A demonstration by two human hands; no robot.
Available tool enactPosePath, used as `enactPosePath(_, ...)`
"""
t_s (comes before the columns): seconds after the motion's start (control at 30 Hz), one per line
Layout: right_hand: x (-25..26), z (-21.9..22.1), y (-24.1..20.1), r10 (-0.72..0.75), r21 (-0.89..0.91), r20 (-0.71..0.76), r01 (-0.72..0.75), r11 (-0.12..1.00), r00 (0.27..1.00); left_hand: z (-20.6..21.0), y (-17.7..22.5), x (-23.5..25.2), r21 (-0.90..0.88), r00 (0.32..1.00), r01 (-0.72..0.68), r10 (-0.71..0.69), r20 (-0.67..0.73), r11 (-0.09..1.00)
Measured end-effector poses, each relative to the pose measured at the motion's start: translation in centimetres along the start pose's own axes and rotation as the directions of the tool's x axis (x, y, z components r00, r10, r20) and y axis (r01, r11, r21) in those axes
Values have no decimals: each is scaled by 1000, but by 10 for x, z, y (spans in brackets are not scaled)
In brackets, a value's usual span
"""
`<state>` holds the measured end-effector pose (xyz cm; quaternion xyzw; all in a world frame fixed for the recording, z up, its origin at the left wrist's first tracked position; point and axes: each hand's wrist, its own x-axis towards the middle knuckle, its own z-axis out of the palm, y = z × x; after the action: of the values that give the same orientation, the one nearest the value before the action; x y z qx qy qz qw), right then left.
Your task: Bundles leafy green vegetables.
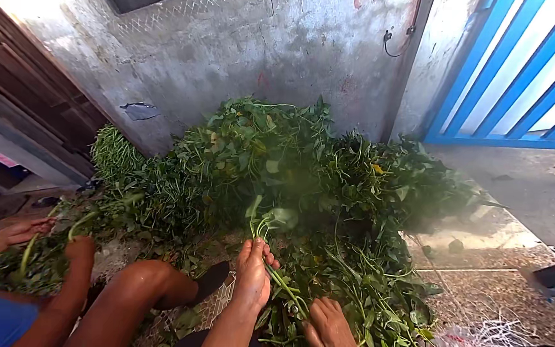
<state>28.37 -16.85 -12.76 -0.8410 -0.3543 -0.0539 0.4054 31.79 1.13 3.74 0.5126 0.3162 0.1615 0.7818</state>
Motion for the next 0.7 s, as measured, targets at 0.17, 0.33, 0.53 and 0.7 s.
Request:
enactPosePath(0.17, 23, -21, -30, 181, 615, 220, -281, 737, 958, 3, 2, 4, -17, 1000, 3, -3, 31, 1000)
enactPosePath(0.33, 32, -25, -44, 215, 828, 182, -267, 492, 960, 2, 2, 2, -36, 999, 29, -28, 38, 999)
enactPosePath(0.53, 36, -26, -44, 200, 737, 120, -222, 639, 972, 2, 3, -4, -18, 997, 70, -70, 21, 997)
enactPosePath(0.7, -2, -26, -28, 234, 480, 160, -283, 830, 959, -13, 40, 12, -116, 982, -132, 113, -153, 984)
